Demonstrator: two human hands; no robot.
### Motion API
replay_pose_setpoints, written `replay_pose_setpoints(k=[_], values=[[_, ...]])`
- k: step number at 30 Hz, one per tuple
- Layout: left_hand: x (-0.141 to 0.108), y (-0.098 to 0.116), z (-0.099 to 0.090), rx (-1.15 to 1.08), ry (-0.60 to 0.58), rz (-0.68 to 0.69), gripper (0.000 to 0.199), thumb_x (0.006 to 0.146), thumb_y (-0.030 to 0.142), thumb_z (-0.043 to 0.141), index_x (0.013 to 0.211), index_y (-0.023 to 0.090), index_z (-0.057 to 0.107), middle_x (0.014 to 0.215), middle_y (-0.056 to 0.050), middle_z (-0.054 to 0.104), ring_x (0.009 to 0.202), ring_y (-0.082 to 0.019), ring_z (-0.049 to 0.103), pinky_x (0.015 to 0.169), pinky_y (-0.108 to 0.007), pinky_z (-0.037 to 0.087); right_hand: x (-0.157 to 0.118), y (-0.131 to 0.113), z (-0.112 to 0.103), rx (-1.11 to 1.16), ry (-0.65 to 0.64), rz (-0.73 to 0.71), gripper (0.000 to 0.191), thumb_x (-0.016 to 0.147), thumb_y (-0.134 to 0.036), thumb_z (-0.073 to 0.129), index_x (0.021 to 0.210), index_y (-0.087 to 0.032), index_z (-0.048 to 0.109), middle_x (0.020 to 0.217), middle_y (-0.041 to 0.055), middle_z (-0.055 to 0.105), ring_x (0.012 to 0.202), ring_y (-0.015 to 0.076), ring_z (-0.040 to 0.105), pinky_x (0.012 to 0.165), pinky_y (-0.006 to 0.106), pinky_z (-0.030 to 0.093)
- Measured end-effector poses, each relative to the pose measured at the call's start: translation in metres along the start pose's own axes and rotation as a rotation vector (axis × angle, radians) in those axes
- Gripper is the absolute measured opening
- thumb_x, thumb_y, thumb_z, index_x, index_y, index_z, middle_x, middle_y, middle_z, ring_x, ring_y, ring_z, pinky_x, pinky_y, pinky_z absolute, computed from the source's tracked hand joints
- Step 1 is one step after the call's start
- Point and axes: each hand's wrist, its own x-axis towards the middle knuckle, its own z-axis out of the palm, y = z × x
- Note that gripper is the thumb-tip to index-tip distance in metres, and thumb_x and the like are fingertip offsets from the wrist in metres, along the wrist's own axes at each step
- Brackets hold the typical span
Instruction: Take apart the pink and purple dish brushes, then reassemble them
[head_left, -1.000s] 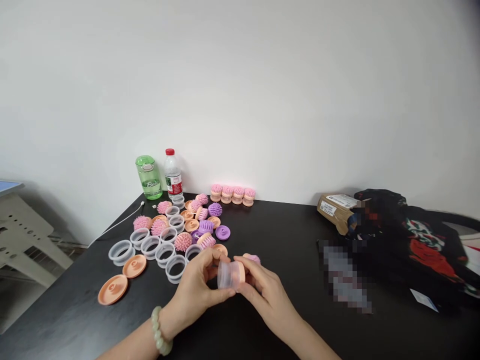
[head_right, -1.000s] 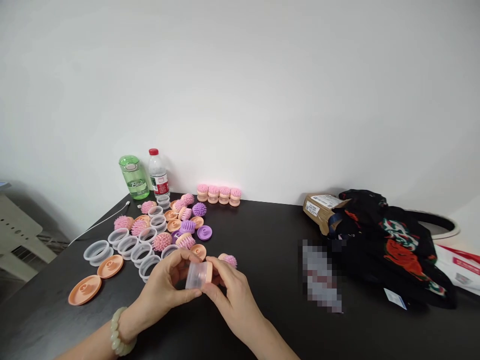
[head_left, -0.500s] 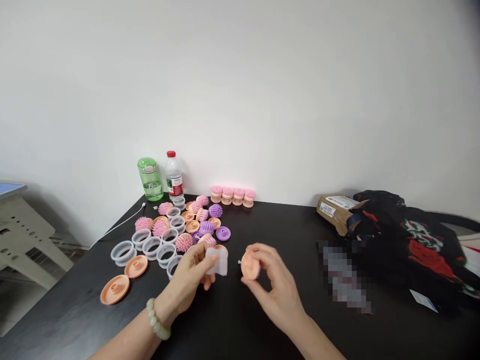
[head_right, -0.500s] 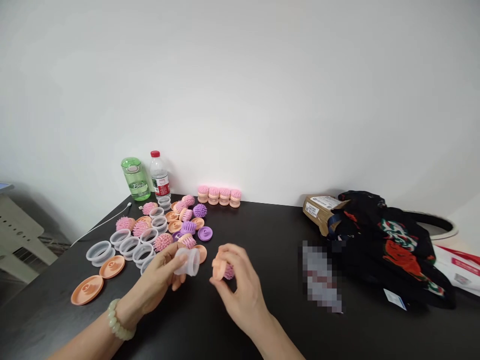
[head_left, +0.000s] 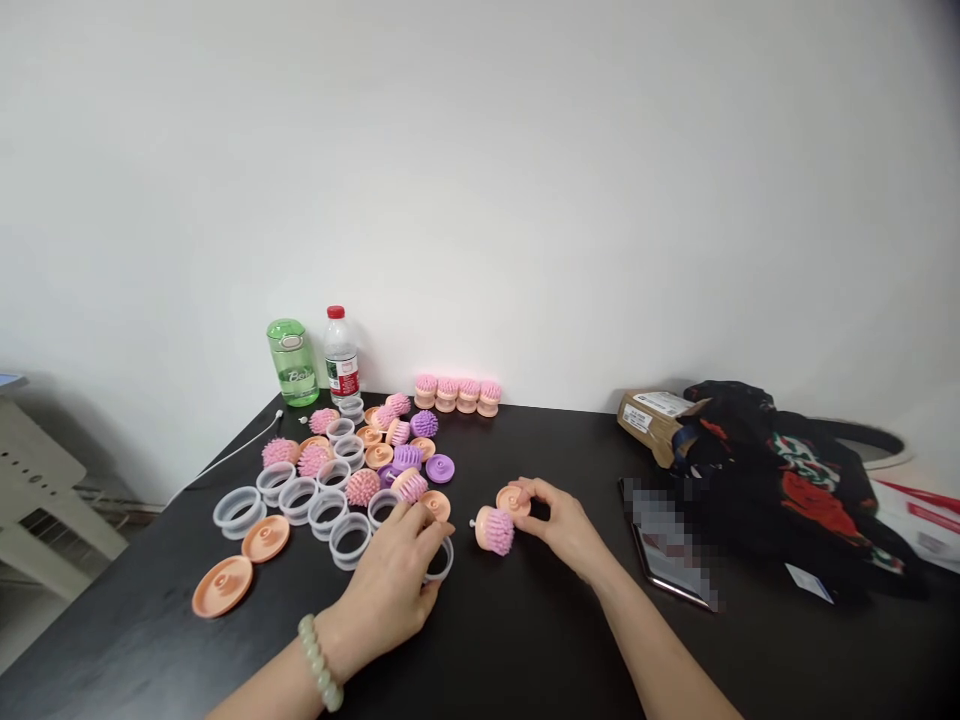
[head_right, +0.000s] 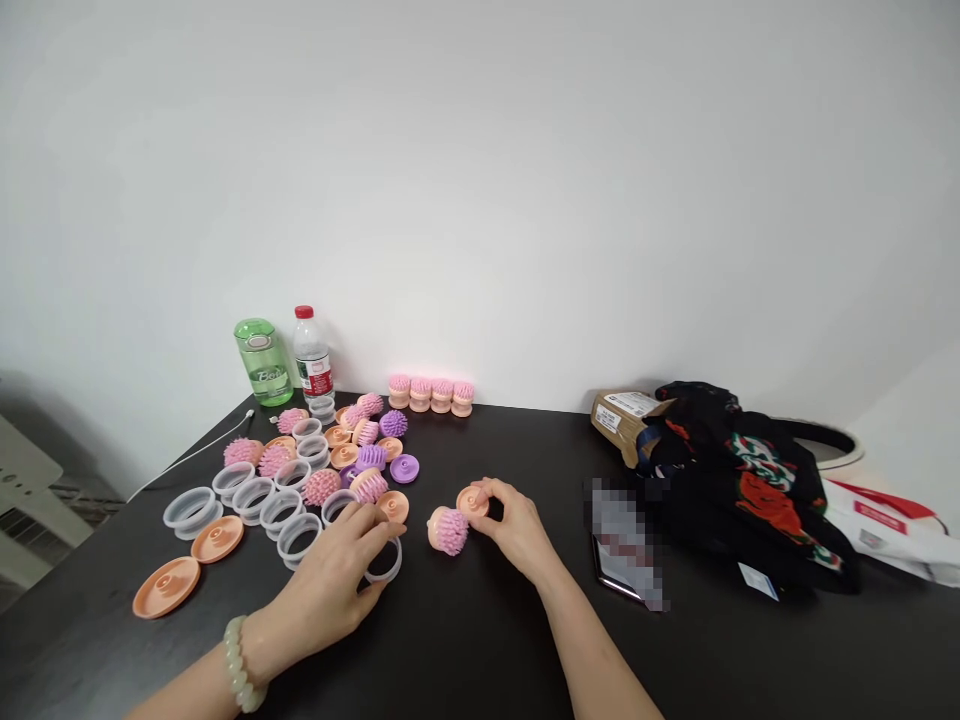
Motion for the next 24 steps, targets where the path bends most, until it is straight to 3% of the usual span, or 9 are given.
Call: replay_pose_setpoints(k=[3,7,10,14,18,22,24], values=[[0.000,0.000,0.001,0.029,-0.015,-0.018,0.063,0.070,0.003,0.071,0.128,0.020,0.053,0.124,-0.012,0.057,0.112,-0.032,0.053,0.095,-0.050,0.051,-0.004,-0.004,0.006,-0.097,-0.085,-0.062,0.021,0.064,-0.015,0.075,0.083,-0.024,0.068,0.118,0.0059,0.072,0.130,0.0314,0.053,0.109,0.053,0.035],[0.000,0.003,0.004,0.020,0.022,0.006,0.092,0.060,0.019,0.090,0.139,0.027,0.043,0.132,-0.013,0.052,0.118,-0.035,0.052,0.099,-0.054,0.049,-0.012,-0.009,0.016,-0.204,-0.149,-0.142,0.053,0.064,-0.009,0.070,0.113,-0.028,0.066,0.121,0.0058,0.067,0.117,0.0285,0.058,0.101,0.050,0.045],[0.002,0.006,0.010,0.042,0.030,0.119,0.102,0.050,0.032,0.096,0.139,0.032,0.044,0.135,-0.014,0.050,0.124,-0.038,0.049,0.101,-0.058,0.046,-0.018,-0.013,0.028,-0.222,-0.212,-0.217,0.062,0.065,-0.007,0.067,0.122,-0.029,0.062,0.123,0.0045,0.066,0.112,0.0282,0.057,0.098,0.049,0.048],[0.006,0.005,0.020,0.178,0.013,0.176,0.081,0.057,0.036,0.093,0.128,0.031,0.055,0.132,-0.012,0.056,0.126,-0.040,0.049,0.101,-0.060,0.045,-0.018,-0.016,0.050,-0.246,-0.164,-0.289,0.059,0.070,-0.006,0.062,0.126,-0.026,0.060,0.128,0.0070,0.063,0.119,0.0288,0.055,0.104,0.051,0.046],[0.010,-0.003,0.025,0.362,0.076,0.098,0.065,0.074,0.015,0.080,0.132,0.025,0.052,0.129,-0.013,0.061,0.124,-0.036,0.054,0.102,-0.056,0.046,-0.011,-0.013,0.066,-0.220,-0.073,-0.315,0.052,0.077,-0.011,0.061,0.127,-0.024,0.059,0.129,0.0095,0.062,0.122,0.0283,0.056,0.105,0.051,0.047],[0.010,-0.014,0.028,0.478,0.221,0.010,0.056,0.083,0.001,0.061,0.133,0.023,0.052,0.132,-0.013,0.061,0.128,-0.037,0.053,0.106,-0.060,0.042,-0.004,-0.006,0.069,-0.094,-0.002,-0.230,0.048,0.080,-0.025,0.066,0.127,-0.023,0.057,0.117,0.0081,0.066,0.083,0.0197,0.070,0.083,0.040,0.060],[0.008,-0.016,0.029,0.486,0.239,-0.006,0.062,0.078,0.002,0.066,0.135,0.022,0.051,0.136,-0.014,0.059,0.130,-0.038,0.051,0.108,-0.061,0.040,0.004,0.000,0.065,-0.075,0.070,-0.195,0.042,0.083,-0.033,0.063,0.123,-0.019,0.058,0.111,0.0090,0.067,0.069,0.0160,0.070,0.074,0.036,0.061]])
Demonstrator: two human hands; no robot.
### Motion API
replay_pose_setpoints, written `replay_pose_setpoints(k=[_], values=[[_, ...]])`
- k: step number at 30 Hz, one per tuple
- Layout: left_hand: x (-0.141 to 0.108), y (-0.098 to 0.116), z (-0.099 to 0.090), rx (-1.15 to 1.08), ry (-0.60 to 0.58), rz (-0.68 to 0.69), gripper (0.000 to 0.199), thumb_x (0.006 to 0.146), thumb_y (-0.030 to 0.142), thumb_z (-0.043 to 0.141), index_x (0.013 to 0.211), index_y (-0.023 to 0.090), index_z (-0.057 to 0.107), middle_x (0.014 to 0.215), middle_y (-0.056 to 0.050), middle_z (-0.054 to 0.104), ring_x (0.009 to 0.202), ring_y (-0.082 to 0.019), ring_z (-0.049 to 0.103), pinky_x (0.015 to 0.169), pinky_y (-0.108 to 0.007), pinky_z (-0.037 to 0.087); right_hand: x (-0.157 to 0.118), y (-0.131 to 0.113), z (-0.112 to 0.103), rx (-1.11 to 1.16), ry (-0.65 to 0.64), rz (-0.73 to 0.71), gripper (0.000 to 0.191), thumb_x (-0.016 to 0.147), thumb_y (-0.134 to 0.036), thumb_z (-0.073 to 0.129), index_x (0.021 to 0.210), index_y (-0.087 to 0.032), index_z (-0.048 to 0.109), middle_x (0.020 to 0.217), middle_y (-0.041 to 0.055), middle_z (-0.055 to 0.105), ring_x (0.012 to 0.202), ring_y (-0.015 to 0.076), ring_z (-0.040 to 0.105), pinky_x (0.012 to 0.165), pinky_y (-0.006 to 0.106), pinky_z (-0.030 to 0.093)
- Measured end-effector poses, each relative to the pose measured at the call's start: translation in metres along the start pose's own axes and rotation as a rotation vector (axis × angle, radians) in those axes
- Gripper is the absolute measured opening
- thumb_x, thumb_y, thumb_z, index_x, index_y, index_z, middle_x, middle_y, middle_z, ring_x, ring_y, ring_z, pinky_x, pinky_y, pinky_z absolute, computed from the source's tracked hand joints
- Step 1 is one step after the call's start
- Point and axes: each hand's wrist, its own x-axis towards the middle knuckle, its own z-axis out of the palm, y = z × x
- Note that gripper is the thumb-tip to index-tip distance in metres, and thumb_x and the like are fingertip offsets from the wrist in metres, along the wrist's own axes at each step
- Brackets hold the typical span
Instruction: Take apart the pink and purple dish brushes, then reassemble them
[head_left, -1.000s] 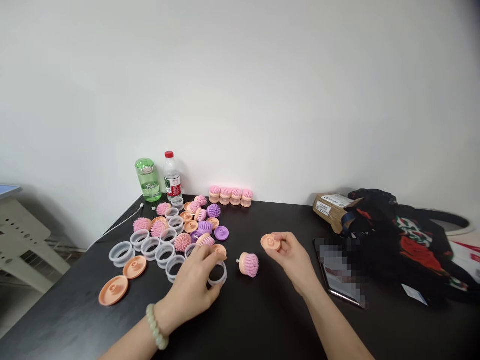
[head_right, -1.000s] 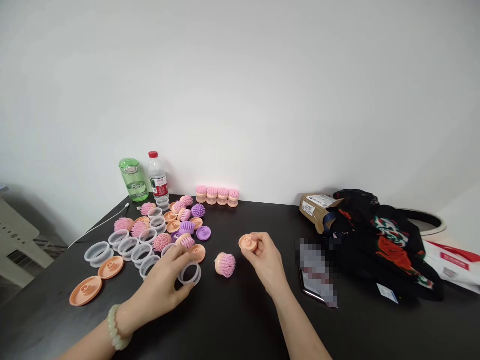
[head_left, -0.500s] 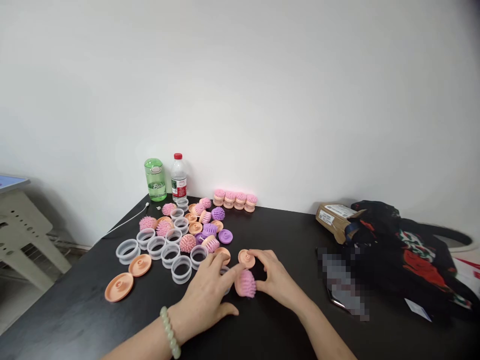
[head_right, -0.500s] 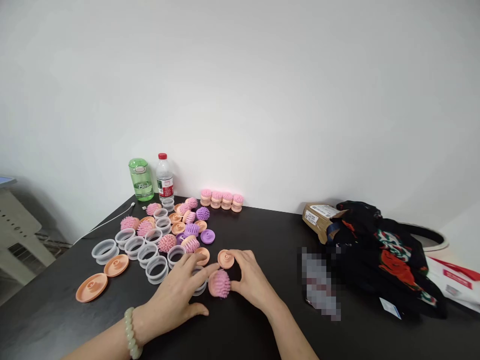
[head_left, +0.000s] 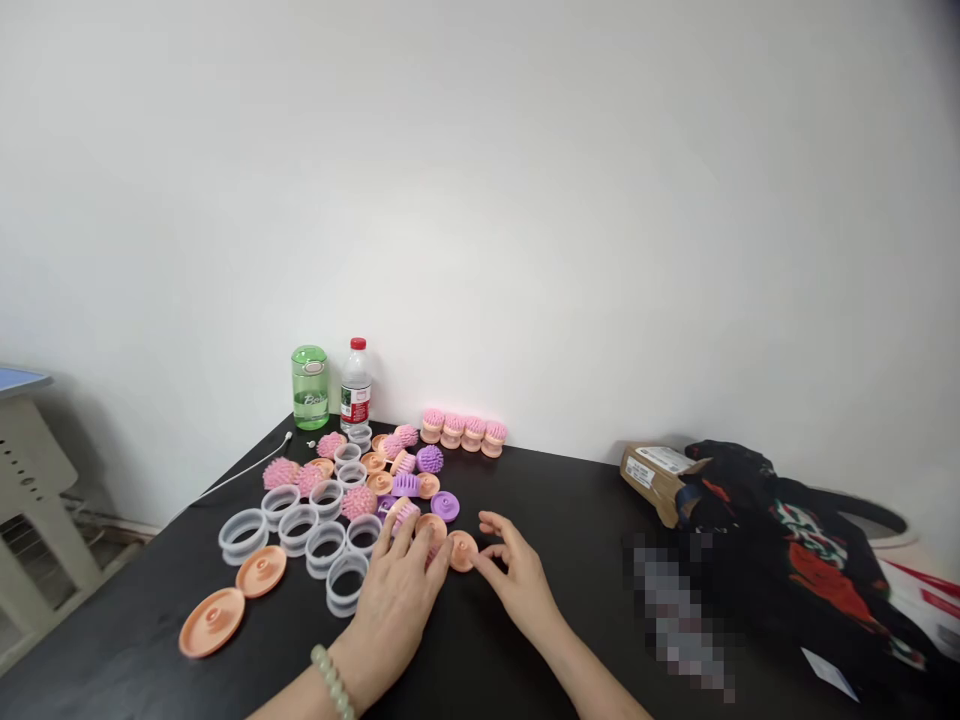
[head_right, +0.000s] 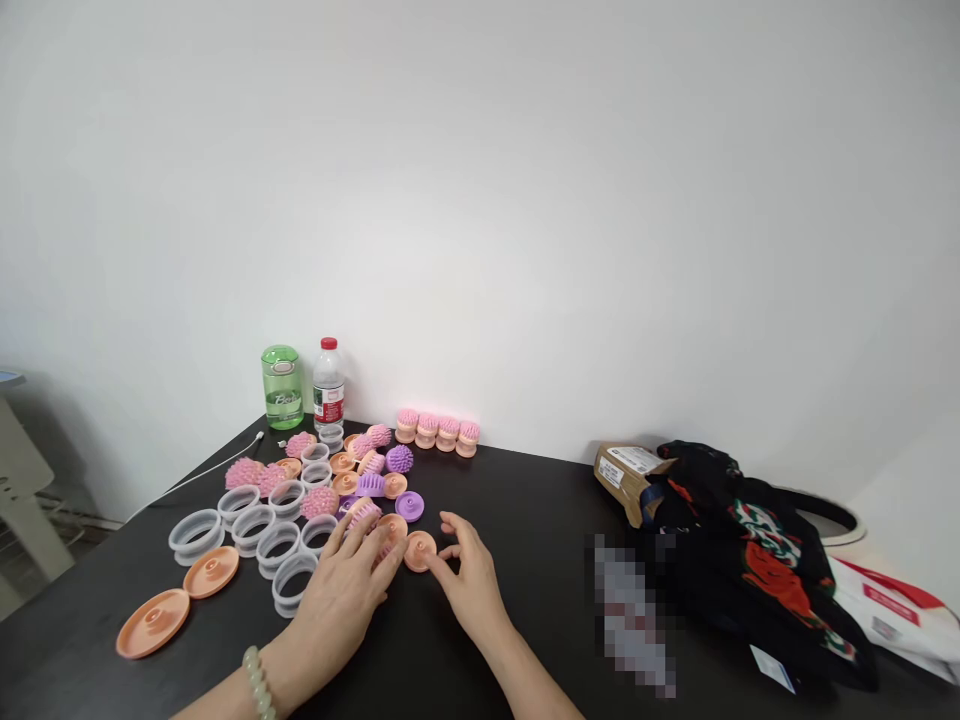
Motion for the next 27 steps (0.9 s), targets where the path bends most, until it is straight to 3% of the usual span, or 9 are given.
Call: replay_pose_setpoints(k=[5,10,13,15,18,22,27], values=[[-0.003,0.006,-0.002,-0.075,-0.009,0.064,0.093,0.060,0.023,0.089,0.141,0.020,0.044,0.141,-0.019,0.055,0.133,-0.043,0.048,0.109,-0.061,0.039,0.053,0.024,-0.015,-0.140,0.148,0.018,0.043,0.083,-0.037,0.058,0.120,-0.015,0.059,0.115,0.0140,0.064,0.076,0.0210,0.070,0.082,0.043,0.058],[-0.004,0.010,0.002,-0.131,0.118,0.197,0.086,0.057,0.053,0.089,0.130,0.021,0.055,0.131,-0.016,0.063,0.127,-0.043,0.053,0.106,-0.058,0.043,0.133,0.041,-0.024,-0.271,0.240,0.091,0.056,0.081,-0.032,0.064,0.132,-0.013,0.052,0.133,0.0199,0.056,0.121,0.0355,0.056,0.097,0.050,0.050],[-0.004,0.009,0.010,-0.126,0.168,0.218,0.086,0.053,0.057,0.089,0.126,0.022,0.058,0.126,-0.014,0.066,0.120,-0.041,0.058,0.103,-0.058,0.045,0.168,0.046,-0.017,-0.318,0.249,0.158,0.054,0.085,-0.028,0.068,0.134,-0.013,0.051,0.135,0.0189,0.055,0.127,0.0353,0.051,0.106,0.054,0.042],[-0.004,0.008,0.016,-0.127,0.203,0.228,0.084,0.054,0.058,0.088,0.124,0.022,0.059,0.125,-0.015,0.066,0.119,-0.041,0.059,0.103,-0.058,0.044,0.181,0.048,-0.011,-0.328,0.241,0.203,0.044,0.091,-0.029,0.066,0.131,-0.016,0.054,0.134,0.0138,0.057,0.122,0.0310,0.055,0.103,0.053,0.045],[-0.005,0.007,0.024,-0.139,0.255,0.249,0.073,0.061,0.055,0.085,0.120,0.021,0.061,0.124,-0.016,0.065,0.119,-0.040,0.057,0.106,-0.060,0.039,0.188,0.047,-0.006,-0.320,0.231,0.260,0.034,0.095,-0.032,0.062,0.127,-0.018,0.057,0.129,0.0089,0.060,0.110,0.0250,0.063,0.092,0.048,0.053],[-0.006,0.007,0.030,-0.194,0.277,0.275,0.070,0.064,0.053,0.084,0.120,0.019,0.061,0.123,-0.017,0.063,0.122,-0.041,0.054,0.106,-0.061,0.040,0.178,0.040,-0.013,-0.269,0.255,0.317,0.033,0.095,-0.031,0.062,0.125,-0.017,0.058,0.126,0.0086,0.061,0.106,0.0239,0.064,0.090,0.046,0.054],[-0.005,0.009,0.011,-0.359,0.148,0.259,0.090,0.052,0.035,0.094,0.128,0.015,0.052,0.126,-0.021,0.061,0.123,-0.043,0.054,0.100,-0.058,0.049,0.130,0.022,-0.027,-0.085,0.261,0.338,0.057,0.078,-0.030,0.075,0.127,-0.012,0.051,0.115,0.0150,0.066,0.110,0.0326,0.062,0.098,0.051,0.047]])
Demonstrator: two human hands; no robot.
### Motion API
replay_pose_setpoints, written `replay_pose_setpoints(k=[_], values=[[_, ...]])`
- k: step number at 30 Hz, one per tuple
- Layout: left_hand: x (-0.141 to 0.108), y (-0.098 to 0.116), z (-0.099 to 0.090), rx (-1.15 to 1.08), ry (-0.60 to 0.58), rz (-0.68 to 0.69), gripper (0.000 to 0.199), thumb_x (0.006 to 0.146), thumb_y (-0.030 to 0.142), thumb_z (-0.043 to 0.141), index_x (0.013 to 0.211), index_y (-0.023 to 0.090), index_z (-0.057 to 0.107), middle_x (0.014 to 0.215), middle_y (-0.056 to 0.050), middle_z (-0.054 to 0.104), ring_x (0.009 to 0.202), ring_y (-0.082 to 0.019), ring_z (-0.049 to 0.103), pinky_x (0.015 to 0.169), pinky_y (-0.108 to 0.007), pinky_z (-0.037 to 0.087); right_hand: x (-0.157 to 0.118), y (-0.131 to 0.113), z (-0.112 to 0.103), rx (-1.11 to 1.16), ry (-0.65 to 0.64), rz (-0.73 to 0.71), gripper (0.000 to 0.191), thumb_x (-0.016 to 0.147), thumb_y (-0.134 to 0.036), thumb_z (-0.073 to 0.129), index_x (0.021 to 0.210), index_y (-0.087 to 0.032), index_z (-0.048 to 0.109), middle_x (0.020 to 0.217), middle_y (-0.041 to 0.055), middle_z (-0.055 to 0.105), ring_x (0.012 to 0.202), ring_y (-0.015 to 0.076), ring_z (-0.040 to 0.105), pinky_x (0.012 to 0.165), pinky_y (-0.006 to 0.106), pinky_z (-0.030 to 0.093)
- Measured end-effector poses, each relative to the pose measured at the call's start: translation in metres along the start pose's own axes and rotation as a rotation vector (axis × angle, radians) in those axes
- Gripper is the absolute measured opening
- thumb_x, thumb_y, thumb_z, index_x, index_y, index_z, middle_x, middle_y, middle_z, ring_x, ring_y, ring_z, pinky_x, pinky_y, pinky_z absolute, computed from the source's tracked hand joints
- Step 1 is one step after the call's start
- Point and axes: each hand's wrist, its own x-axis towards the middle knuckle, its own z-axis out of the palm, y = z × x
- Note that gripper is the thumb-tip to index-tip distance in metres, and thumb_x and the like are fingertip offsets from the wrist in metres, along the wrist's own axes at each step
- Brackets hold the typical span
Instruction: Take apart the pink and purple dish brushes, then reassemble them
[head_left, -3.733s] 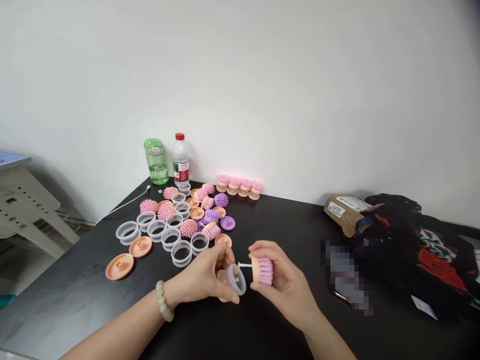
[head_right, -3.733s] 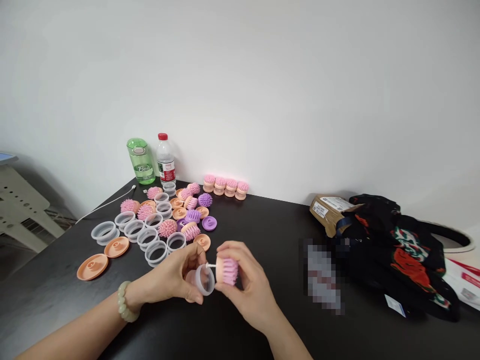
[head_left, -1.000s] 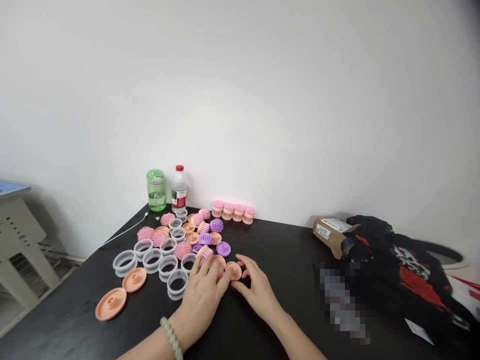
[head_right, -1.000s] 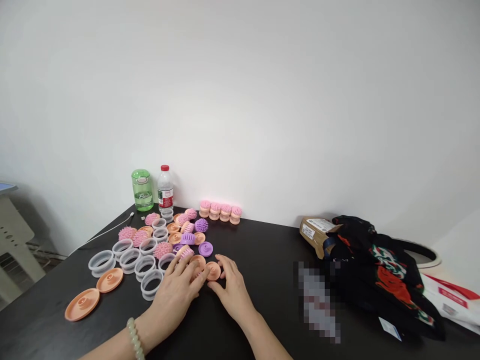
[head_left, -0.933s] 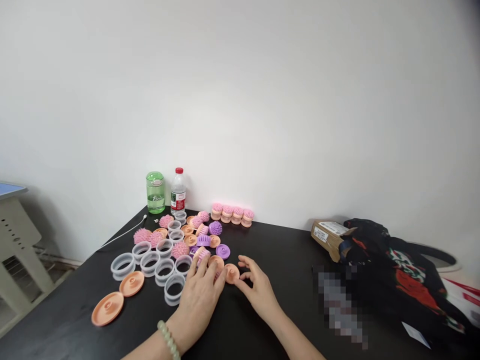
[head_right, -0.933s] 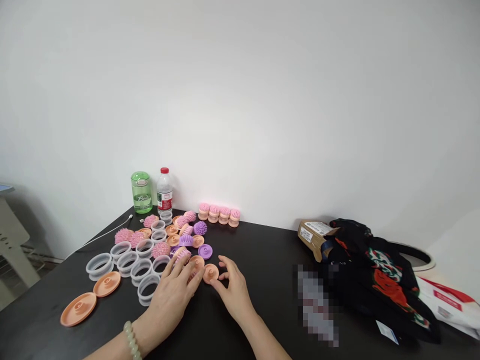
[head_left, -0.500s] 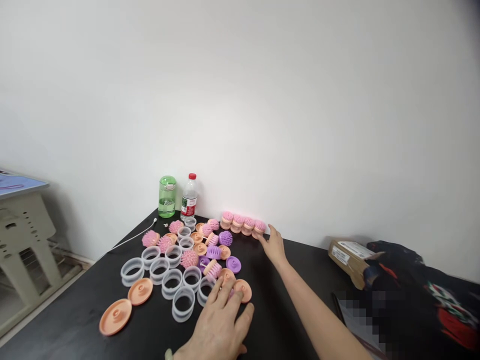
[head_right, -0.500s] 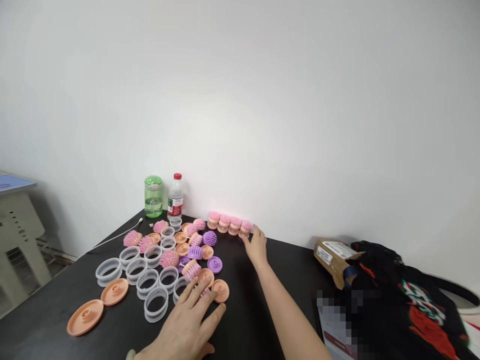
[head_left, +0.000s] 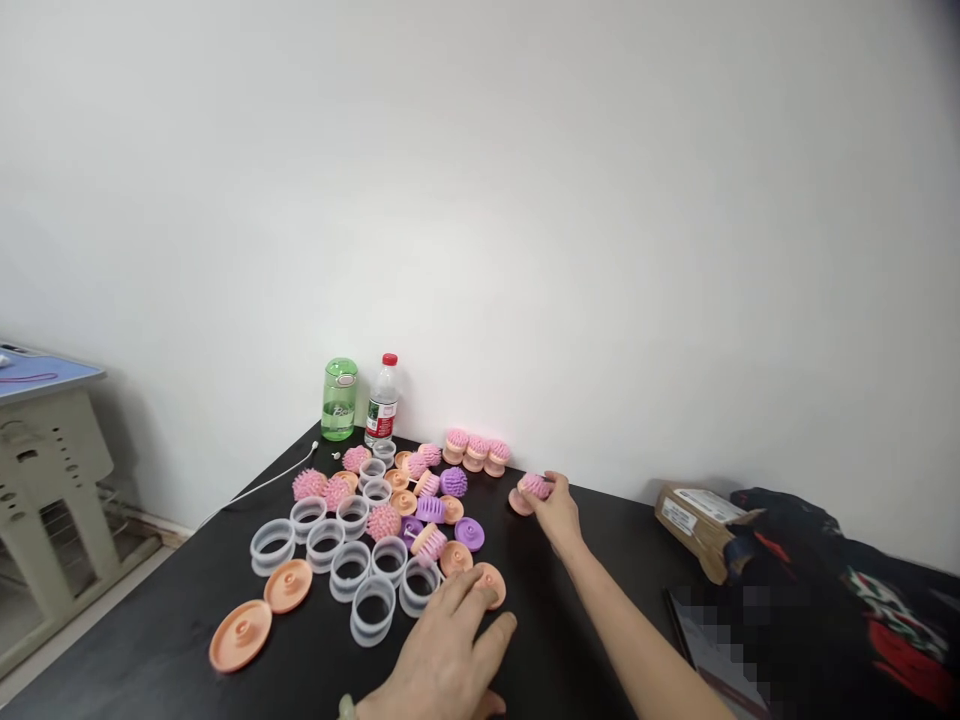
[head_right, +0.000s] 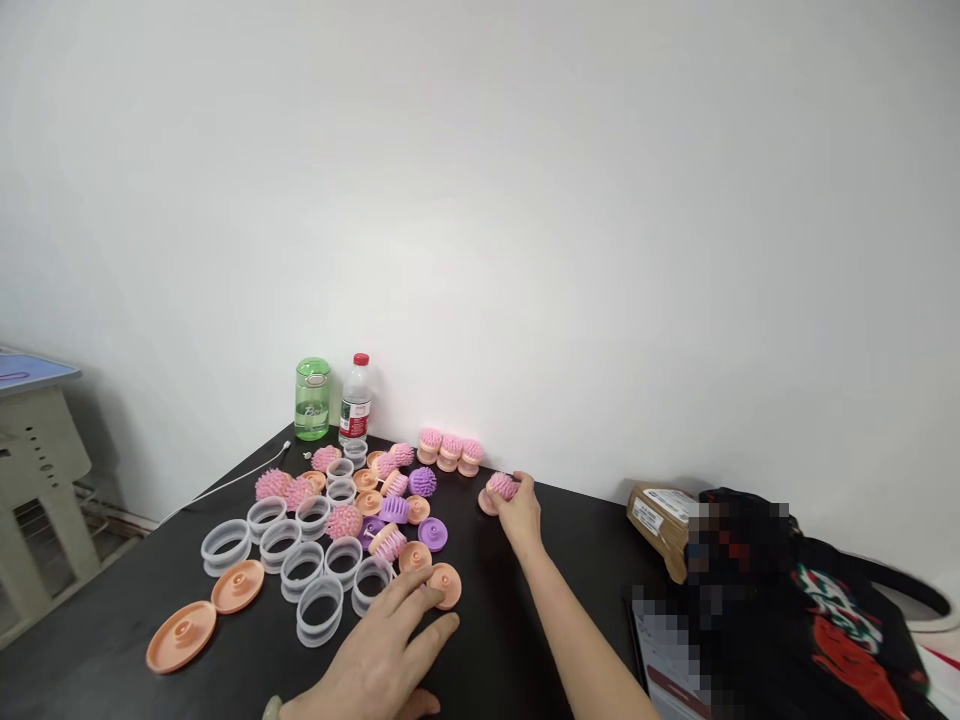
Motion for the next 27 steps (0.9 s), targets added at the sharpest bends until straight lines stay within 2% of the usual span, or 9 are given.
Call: replay_pose_setpoints(k=[3,5,8,10,14,17,22,24,27], values=[[0.003,0.006,-0.018,-0.103,0.048,-0.104,0.091,0.060,0.017,0.089,0.137,0.015,0.041,0.134,-0.022,0.055,0.129,-0.040,0.051,0.103,-0.054,0.050,-0.054,-0.004,-0.016,0.185,-0.134,-0.031,0.055,0.076,-0.038,0.072,0.122,-0.016,0.054,0.110,0.0119,0.070,0.104,0.0295,0.067,0.092,0.042,0.052],[0.003,0.008,-0.026,-0.165,0.118,-0.181,0.086,0.069,0.012,0.083,0.140,0.016,0.036,0.140,-0.022,0.050,0.132,-0.037,0.049,0.103,-0.052,0.050,-0.097,-0.010,-0.025,0.288,-0.238,-0.050,0.049,0.075,-0.046,0.071,0.114,-0.018,0.059,0.108,0.0103,0.072,0.100,0.0284,0.069,0.085,0.039,0.054],[0.003,0.007,-0.030,-0.243,0.192,-0.239,0.074,0.075,0.026,0.080,0.136,0.020,0.038,0.135,-0.020,0.053,0.127,-0.035,0.053,0.099,-0.051,0.053,-0.153,-0.027,-0.036,0.582,-0.501,-0.016,0.047,0.076,-0.047,0.075,0.111,-0.019,0.062,0.107,0.0097,0.072,0.101,0.0271,0.067,0.088,0.038,0.051],[0.004,0.006,-0.030,-0.262,0.200,-0.236,0.068,0.076,0.038,0.080,0.130,0.021,0.043,0.125,-0.017,0.059,0.118,-0.034,0.059,0.093,-0.050,0.056,-0.176,-0.036,-0.041,0.696,-0.596,-0.025,0.043,0.076,-0.043,0.078,0.110,-0.020,0.064,0.110,0.0082,0.069,0.105,0.0258,0.063,0.093,0.037,0.048],[0.008,0.008,-0.032,-0.234,0.177,-0.196,0.044,0.084,0.036,0.072,0.118,0.021,0.048,0.103,-0.010,0.065,0.095,-0.028,0.066,0.074,-0.041,0.060,-0.190,-0.038,-0.042,0.748,-0.653,-0.110,0.039,0.077,-0.042,0.077,0.107,-0.022,0.062,0.104,0.0047,0.065,0.097,0.0228,0.062,0.086,0.034,0.048],[0.011,0.010,-0.035,-0.235,0.178,-0.130,0.030,0.088,0.032,0.068,0.107,0.020,0.048,0.094,-0.007,0.063,0.085,-0.023,0.064,0.069,-0.036,0.057,-0.189,-0.029,-0.040,0.639,-0.606,-0.150,0.032,0.077,-0.036,0.074,0.103,-0.022,0.062,0.092,0.0014,0.062,0.083,0.0186,0.060,0.074,0.030,0.048],[0.009,0.008,-0.032,-0.224,0.164,-0.106,0.026,0.089,0.034,0.067,0.099,0.020,0.047,0.088,-0.006,0.062,0.077,-0.021,0.062,0.064,-0.032,0.054,-0.192,-0.024,-0.043,0.395,-0.496,-0.222,0.018,0.074,-0.020,0.070,0.090,-0.021,0.062,0.079,-0.0021,0.058,0.069,0.0152,0.054,0.062,0.025,0.045],[0.006,0.007,-0.030,-0.245,0.131,-0.148,0.030,0.086,0.036,0.071,0.097,0.021,0.047,0.087,-0.005,0.061,0.075,-0.020,0.062,0.063,-0.031,0.054,-0.193,-0.026,-0.047,0.341,-0.472,-0.325,0.022,0.074,-0.019,0.071,0.094,-0.022,0.063,0.084,-0.0011,0.062,0.074,0.0169,0.058,0.067,0.027,0.048],[0.005,0.007,-0.030,-0.313,0.068,-0.236,0.036,0.080,0.039,0.076,0.095,0.021,0.049,0.087,-0.003,0.062,0.073,-0.019,0.063,0.062,-0.029,0.053,-0.193,-0.026,-0.053,0.298,-0.484,-0.531,0.035,0.077,-0.015,0.071,0.109,-0.028,0.063,0.109,0.0026,0.066,0.100,0.0228,0.063,0.090,0.034,0.050]])
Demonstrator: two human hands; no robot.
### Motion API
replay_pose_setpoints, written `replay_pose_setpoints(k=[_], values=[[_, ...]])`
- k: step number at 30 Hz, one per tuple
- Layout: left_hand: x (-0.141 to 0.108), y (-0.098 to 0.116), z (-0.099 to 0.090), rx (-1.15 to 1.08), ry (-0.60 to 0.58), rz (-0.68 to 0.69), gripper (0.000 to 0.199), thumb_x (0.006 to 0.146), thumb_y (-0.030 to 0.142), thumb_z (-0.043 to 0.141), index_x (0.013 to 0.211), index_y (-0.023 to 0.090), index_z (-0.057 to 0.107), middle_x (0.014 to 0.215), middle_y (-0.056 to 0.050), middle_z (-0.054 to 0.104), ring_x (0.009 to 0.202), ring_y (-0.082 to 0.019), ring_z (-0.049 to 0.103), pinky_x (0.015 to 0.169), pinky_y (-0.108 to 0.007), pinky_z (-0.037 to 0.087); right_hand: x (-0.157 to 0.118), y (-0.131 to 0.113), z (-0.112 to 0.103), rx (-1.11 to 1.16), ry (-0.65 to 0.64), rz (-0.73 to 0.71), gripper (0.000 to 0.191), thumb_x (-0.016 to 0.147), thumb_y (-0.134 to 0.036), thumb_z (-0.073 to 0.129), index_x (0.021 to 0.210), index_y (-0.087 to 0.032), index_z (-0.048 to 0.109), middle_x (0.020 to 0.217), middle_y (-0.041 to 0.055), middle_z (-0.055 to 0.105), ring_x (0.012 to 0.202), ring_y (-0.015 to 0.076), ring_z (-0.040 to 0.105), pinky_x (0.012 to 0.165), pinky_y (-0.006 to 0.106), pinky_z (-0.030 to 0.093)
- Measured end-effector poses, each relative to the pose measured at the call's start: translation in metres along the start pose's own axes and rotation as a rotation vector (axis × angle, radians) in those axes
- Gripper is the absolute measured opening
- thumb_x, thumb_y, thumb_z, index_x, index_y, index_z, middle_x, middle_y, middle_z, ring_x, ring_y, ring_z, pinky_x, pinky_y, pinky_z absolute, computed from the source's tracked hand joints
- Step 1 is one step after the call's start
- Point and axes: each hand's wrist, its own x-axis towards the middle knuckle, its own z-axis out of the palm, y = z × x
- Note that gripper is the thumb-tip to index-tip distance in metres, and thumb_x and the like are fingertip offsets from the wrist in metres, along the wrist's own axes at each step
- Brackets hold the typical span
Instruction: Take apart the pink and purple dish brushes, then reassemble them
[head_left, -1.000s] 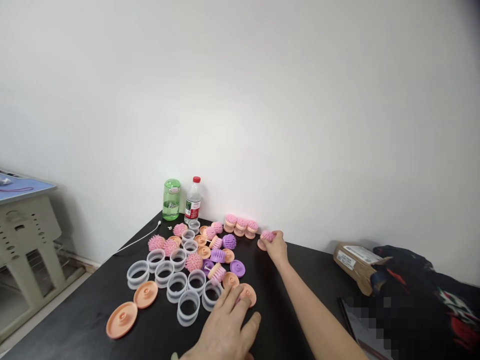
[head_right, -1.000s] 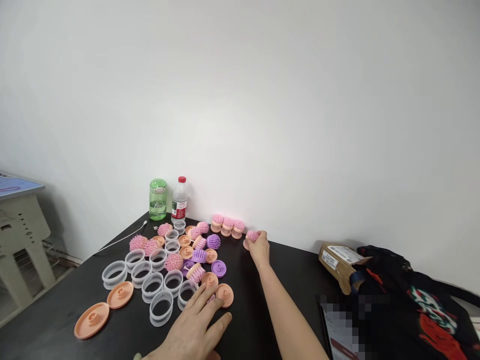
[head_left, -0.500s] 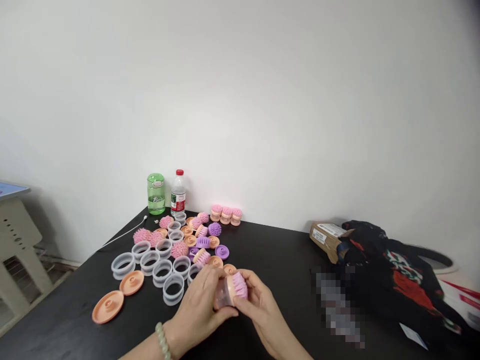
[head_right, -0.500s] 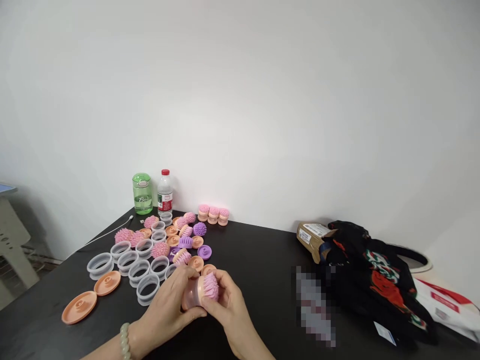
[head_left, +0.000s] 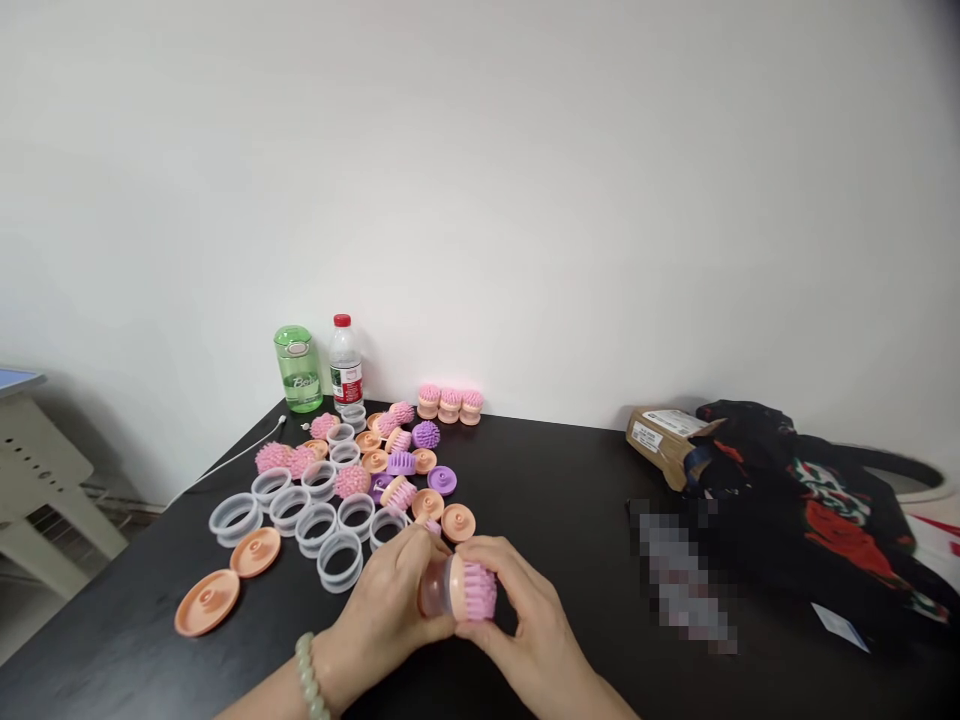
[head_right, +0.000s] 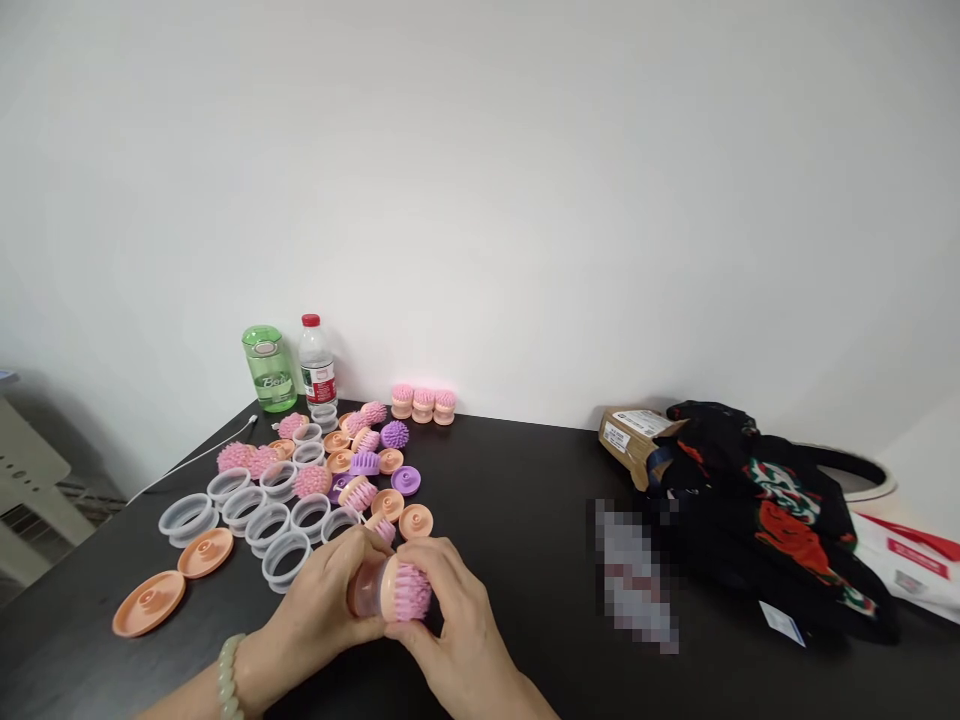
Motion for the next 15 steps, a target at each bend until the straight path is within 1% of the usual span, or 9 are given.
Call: replay_pose_setpoints(k=[1,3,5,6,8,10,13,14,15], values=[[0.0003,0.0007,-0.0003,-0.013,-0.004,-0.012,0.036,0.079,0.039,0.077,0.095,0.022,0.049,0.087,-0.002,0.062,0.073,-0.018,0.063,0.062,-0.028,0.052,-0.0003,0.0004,-0.0015,-0.018,-0.019,-0.031,0.041,0.078,-0.015,0.071,0.115,-0.030,0.062,0.120,0.0036,0.064,0.112,0.0247,0.060,0.098,0.037,0.047],[0.0014,0.0025,-0.0008,-0.022,0.010,0.018,0.032,0.081,0.036,0.075,0.097,0.022,0.050,0.090,-0.002,0.063,0.076,-0.018,0.063,0.065,-0.028,0.053,-0.0004,0.0029,-0.0032,-0.030,-0.025,0.001,0.056,0.075,-0.017,0.076,0.126,-0.032,0.057,0.134,0.0052,0.058,0.125,0.0280,0.053,0.106,0.042,0.043],[0.0024,0.0040,-0.0012,-0.019,0.028,0.072,0.027,0.085,0.031,0.071,0.099,0.021,0.050,0.092,-0.004,0.062,0.079,-0.019,0.062,0.067,-0.029,0.053,0.0000,0.0063,-0.0033,-0.010,-0.002,0.092,0.071,0.067,-0.022,0.083,0.131,-0.030,0.053,0.132,0.0075,0.059,0.122,0.0305,0.056,0.103,0.044,0.046],[0.0026,0.0044,-0.0013,-0.014,0.030,0.091,0.024,0.086,0.028,0.069,0.099,0.021,0.049,0.092,-0.004,0.062,0.080,-0.019,0.062,0.067,-0.029,0.053,0.0004,0.0077,-0.0030,0.000,0.003,0.130,0.069,0.065,-0.024,0.084,0.128,-0.028,0.055,0.124,0.0076,0.062,0.114,0.0302,0.061,0.098,0.043,0.049],[0.0025,0.0042,-0.0015,-0.005,0.023,0.113,0.020,0.087,0.021,0.066,0.098,0.020,0.048,0.091,-0.004,0.060,0.079,-0.019,0.060,0.066,-0.029,0.052,0.0009,0.0086,-0.0024,-0.002,-0.002,0.159,0.049,0.069,-0.026,0.081,0.114,-0.026,0.061,0.105,0.0049,0.067,0.095,0.0266,0.066,0.087,0.039,0.054],[0.0023,0.0034,-0.0021,-0.002,0.013,0.113,0.022,0.087,0.017,0.066,0.098,0.020,0.048,0.092,-0.005,0.059,0.080,-0.019,0.059,0.067,-0.030,0.052,0.0008,0.0072,-0.0021,-0.020,-0.015,0.137,0.039,0.072,-0.020,0.075,0.109,-0.026,0.064,0.106,0.0046,0.068,0.099,0.0259,0.066,0.090,0.038,0.052],[0.0030,0.0027,-0.0036,0.000,0.009,0.099,0.029,0.085,0.019,0.070,0.103,0.020,0.047,0.097,-0.006,0.060,0.085,-0.020,0.059,0.073,-0.033,0.054,0.0001,0.0041,-0.0020,0.005,-0.020,0.141,0.068,0.068,-0.014,0.076,0.130,-0.029,0.054,0.135,0.0066,0.058,0.126,0.0293,0.054,0.108,0.044,0.042],[0.0035,0.0028,-0.0042,0.003,0.011,0.101,0.030,0.086,0.020,0.070,0.105,0.020,0.047,0.098,-0.006,0.060,0.086,-0.020,0.059,0.074,-0.033,0.054,0.0000,0.0036,-0.0020,0.022,-0.029,0.161,0.073,0.067,-0.015,0.078,0.134,-0.029,0.051,0.138,0.0074,0.056,0.128,0.0302,0.052,0.109,0.046,0.040],[0.0040,0.0030,-0.0046,0.005,0.013,0.111,0.028,0.087,0.019,0.068,0.105,0.020,0.047,0.098,-0.006,0.060,0.087,-0.020,0.059,0.074,-0.033,0.054,0.0001,0.0035,-0.0020,0.033,-0.043,0.188,0.070,0.069,-0.019,0.077,0.133,-0.028,0.051,0.136,0.0080,0.058,0.125,0.0307,0.055,0.107,0.047,0.042]])
